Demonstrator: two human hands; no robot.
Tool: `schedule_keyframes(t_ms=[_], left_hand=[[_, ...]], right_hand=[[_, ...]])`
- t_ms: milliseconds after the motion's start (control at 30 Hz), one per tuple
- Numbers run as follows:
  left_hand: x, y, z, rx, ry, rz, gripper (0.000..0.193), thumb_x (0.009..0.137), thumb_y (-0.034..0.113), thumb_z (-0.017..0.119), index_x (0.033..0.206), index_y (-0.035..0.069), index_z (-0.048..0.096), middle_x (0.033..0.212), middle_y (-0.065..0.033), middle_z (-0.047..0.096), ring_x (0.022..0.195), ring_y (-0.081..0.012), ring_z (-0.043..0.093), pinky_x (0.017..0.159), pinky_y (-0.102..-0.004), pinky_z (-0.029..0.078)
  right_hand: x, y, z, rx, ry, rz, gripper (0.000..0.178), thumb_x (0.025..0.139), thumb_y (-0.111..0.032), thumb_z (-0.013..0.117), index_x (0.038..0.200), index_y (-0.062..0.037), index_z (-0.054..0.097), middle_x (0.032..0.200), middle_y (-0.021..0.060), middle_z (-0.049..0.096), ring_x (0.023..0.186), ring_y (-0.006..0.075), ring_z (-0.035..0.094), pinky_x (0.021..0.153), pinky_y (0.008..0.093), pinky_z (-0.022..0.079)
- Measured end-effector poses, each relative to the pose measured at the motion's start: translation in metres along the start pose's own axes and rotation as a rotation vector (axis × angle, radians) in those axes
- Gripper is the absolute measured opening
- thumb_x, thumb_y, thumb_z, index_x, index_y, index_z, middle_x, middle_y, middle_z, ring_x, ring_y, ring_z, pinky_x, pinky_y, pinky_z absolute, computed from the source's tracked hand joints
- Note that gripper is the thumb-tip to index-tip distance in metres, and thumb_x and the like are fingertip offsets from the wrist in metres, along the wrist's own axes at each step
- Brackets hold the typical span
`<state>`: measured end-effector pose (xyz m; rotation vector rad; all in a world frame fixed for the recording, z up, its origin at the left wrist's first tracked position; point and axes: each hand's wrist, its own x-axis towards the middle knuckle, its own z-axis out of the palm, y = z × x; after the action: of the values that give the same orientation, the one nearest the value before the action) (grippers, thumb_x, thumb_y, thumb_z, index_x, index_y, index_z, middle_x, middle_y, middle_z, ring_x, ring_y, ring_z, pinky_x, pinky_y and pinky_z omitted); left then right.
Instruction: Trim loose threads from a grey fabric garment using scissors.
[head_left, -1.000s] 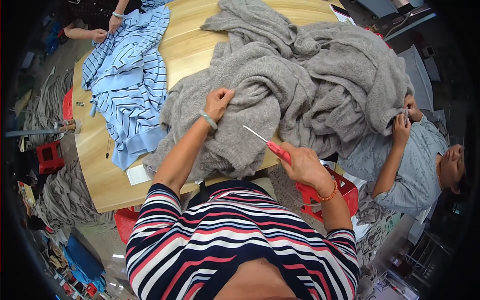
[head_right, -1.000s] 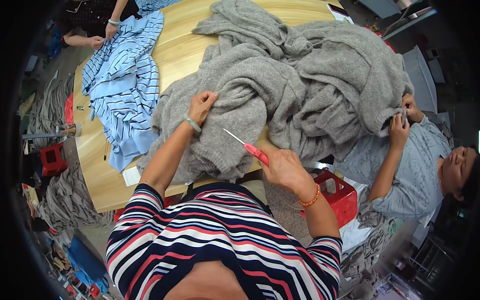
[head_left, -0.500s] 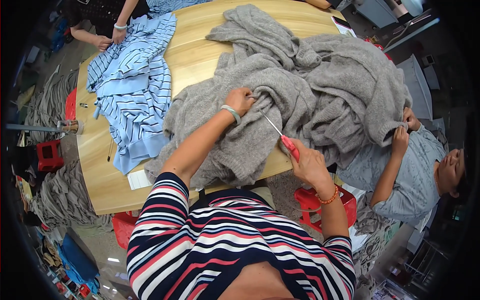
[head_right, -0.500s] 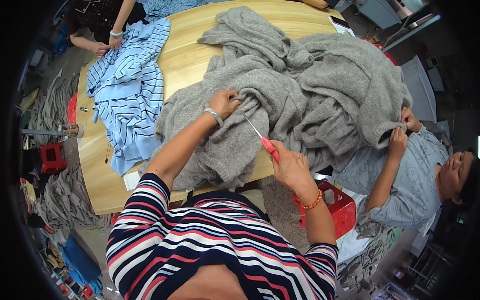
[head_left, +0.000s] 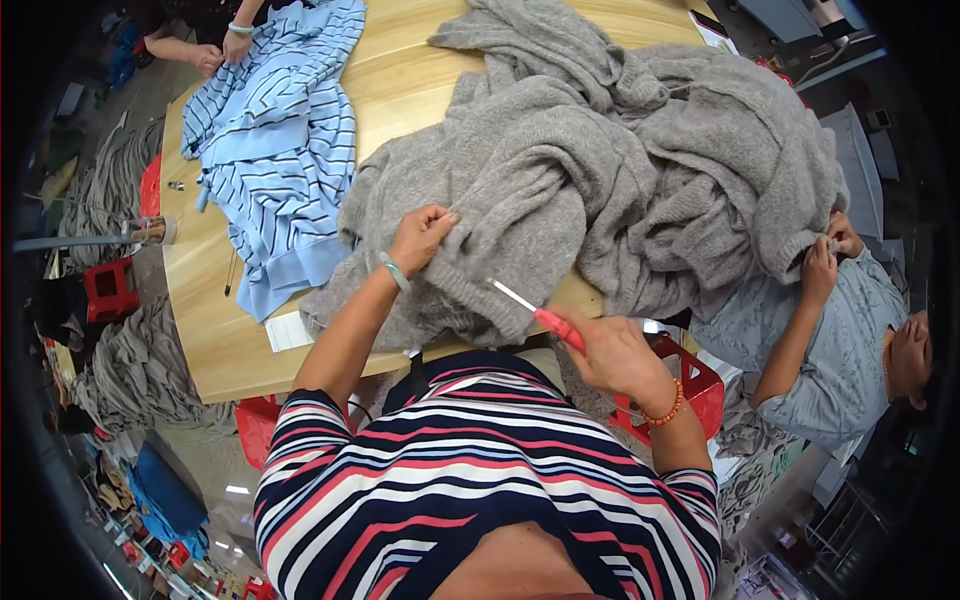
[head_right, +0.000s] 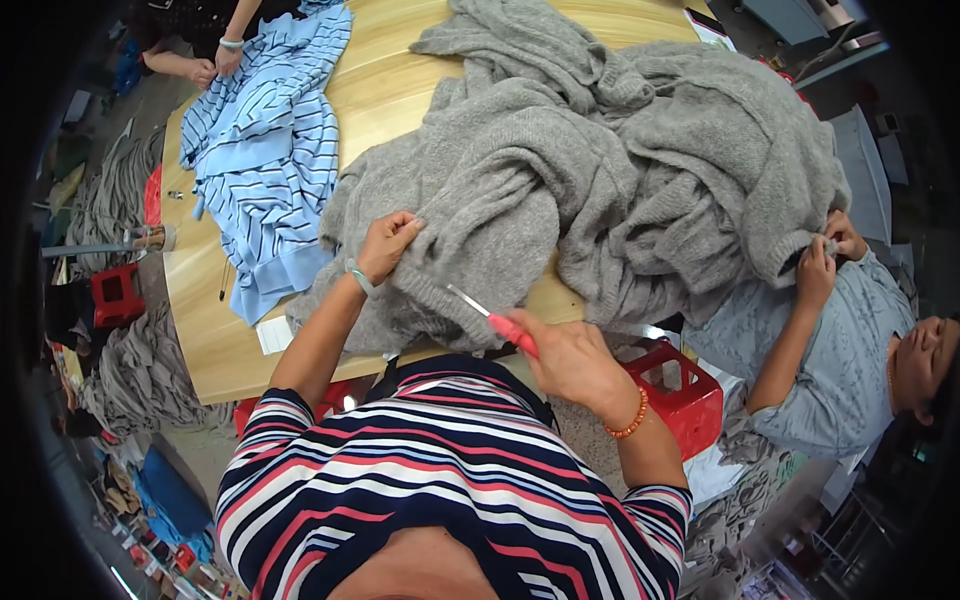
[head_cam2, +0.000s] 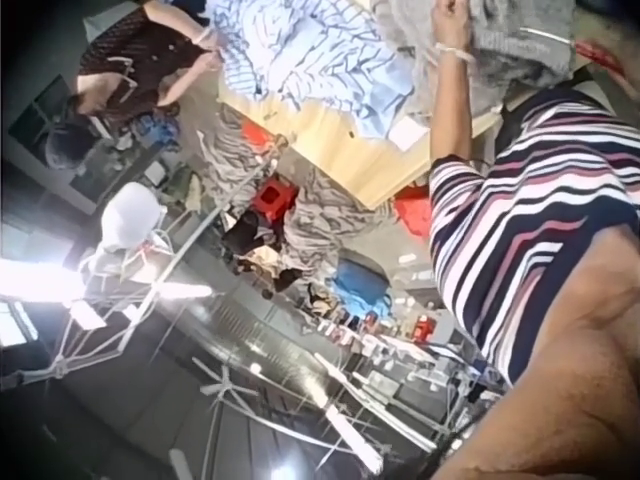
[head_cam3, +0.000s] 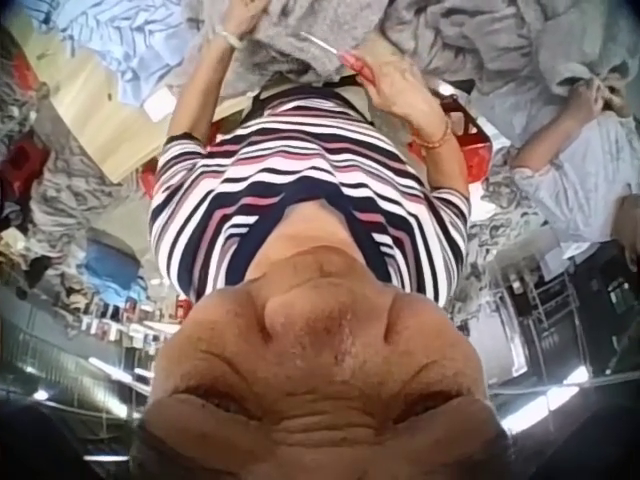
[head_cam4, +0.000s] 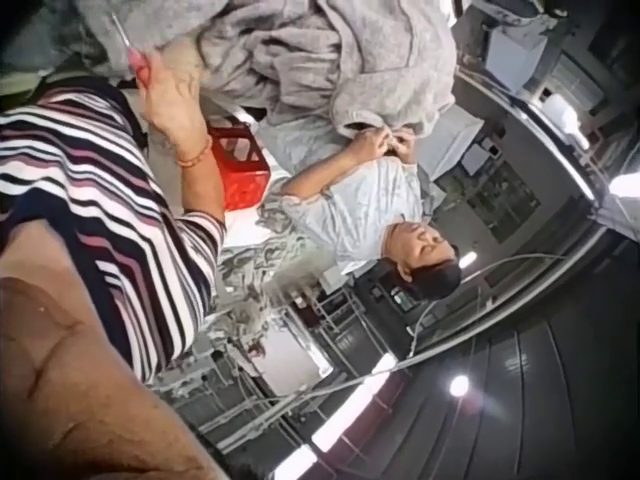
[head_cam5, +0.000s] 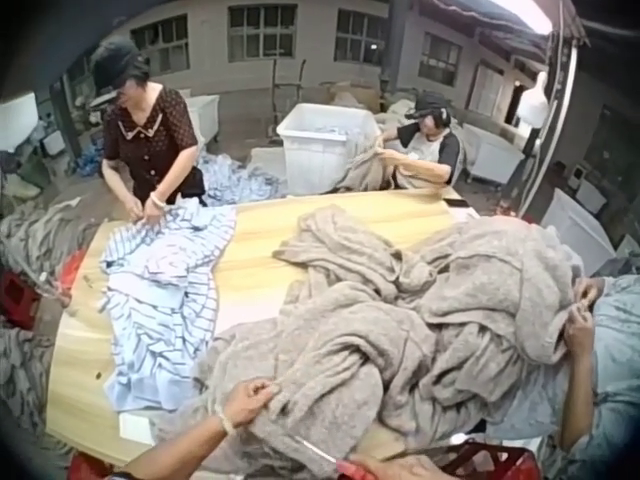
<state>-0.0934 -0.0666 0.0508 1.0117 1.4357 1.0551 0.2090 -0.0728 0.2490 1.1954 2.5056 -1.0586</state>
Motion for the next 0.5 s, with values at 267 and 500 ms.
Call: schedule_keyframes(t_ms=[267,500], left_hand=[[-0.023,0.012,0.014,-0.739,0.044,-0.237,0.023,0.094,0.018,0.057,0.111,0.003,0.059,0.101,-0.0061,0.066,0.089,-0.0141,0.063,0.078,-0.0294,0.052],[-0.037,0.015,0.016,-0.764,0.029,-0.281,0.036,0.09,0.019,0.063,0.119,-0.001,0.054,0.108,-0.0074,0.064,0.097,-0.0154,0.06,0.085,-0.0297,0.048]], right_hand=[[-0.001,-0.012,-0.011,-0.122,-0.024,0.054,0.042,0.085,-0.018,0.057,0.126,-0.0128,0.052,0.081,0.0215,0.065,0.077,0.0405,0.063,0.071,0.0487,0.05],[-0.003,-0.009,0.005,-0.023,0.173,-0.037,0.041,0.083,-0.012,0.061,0.123,-0.0109,0.054,0.095,0.0219,0.064,0.086,0.0398,0.062,0.073,0.0444,0.05]])
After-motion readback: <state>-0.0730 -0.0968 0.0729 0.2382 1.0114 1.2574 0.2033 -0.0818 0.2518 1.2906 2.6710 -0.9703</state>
